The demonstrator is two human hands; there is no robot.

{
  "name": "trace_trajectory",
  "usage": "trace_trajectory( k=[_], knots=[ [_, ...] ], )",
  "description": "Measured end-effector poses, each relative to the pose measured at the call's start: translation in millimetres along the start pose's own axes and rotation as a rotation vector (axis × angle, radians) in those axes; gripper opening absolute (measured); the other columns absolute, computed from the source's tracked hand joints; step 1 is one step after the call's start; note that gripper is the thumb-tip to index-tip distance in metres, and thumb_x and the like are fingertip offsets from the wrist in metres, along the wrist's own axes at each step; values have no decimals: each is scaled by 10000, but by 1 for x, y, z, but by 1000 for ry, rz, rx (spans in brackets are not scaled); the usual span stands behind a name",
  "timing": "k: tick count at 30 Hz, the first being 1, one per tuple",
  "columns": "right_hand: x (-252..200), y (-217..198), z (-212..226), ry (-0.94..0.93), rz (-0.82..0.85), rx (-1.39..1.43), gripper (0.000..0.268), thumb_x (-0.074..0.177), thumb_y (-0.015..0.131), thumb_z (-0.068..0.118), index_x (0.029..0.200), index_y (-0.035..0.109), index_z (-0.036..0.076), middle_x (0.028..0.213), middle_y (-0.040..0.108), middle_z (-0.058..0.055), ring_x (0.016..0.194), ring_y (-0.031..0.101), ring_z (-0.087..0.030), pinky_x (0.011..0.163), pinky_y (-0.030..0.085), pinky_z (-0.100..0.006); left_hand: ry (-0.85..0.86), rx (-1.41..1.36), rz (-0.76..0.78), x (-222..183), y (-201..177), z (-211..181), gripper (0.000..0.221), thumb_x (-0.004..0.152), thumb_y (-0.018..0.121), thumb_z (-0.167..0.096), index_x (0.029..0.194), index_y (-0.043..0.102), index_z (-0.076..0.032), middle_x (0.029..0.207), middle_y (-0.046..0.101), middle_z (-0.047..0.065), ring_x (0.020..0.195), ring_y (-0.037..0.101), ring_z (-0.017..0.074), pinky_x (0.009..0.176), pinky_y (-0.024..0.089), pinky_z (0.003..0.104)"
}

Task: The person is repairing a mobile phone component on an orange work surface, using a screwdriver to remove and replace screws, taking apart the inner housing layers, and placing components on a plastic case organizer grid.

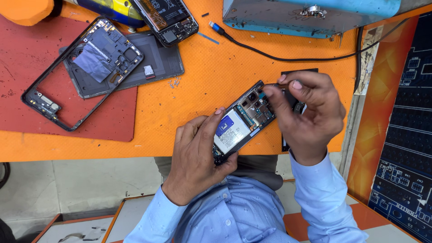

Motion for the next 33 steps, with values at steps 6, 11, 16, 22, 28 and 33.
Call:
trace_trajectory(
  k=[6,11,16,22,28,33],
  knots=[
    [5,1,-14,150,-38,274,278,1042,705,-168,1076,485,-1,1076,704,-198,1021,749,-228,940,684,-377,5,-2,-10,1,-1,-1,937,723,838,-221,1509,382,7,1300,637,146,1180,571,335,954,421,441],
    [9,2,-25,267,-98,400,261,965,649,-108,1052,447,34,1046,707,-172,1052,734,-230,943,657,-376,3,1,-17,0,-3,-2,933,716,837,-216,1504,390,7,1303,636,151,1185,569,342,972,425,441],
    [13,-4,-25,227,-44,357,233,1033,665,-126,1086,497,27,1098,671,-149,1017,745,-207,873,670,-317,-3,1,-14,1,-2,-1,935,697,839,-219,1492,401,4,1303,641,150,1180,569,336,956,423,436],
    [1,-1,-29,218,-102,358,275,1033,741,-159,1102,532,6,1160,639,-157,1059,692,-188,907,632,-304,-3,9,-17,1,-2,-1,934,697,839,-220,1491,403,5,1330,630,133,1188,568,326,961,426,437],
    [2,-2,-30,238,-180,364,320,921,765,-123,1090,526,7,1151,603,-130,1061,656,-179,853,631,-317,-7,3,-10,1,0,-1,943,690,847,-224,1486,403,16,1375,621,124,1181,570,312,943,426,433],
    [3,-1,-31,272,-155,409,226,1017,702,-90,1089,522,25,1102,706,-154,1095,724,-205,960,643,-339,-1,10,-18,1,0,-2,940,696,852,-219,1489,403,11,1383,620,116,1195,573,309,947,427,431]
  ],
)
Point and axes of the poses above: each hand's wrist, its own x-axis towards the middle knuckle, its own y-axis out of the palm, z = x × y, the point moved 10 cm from there along x, towards the middle knuckle
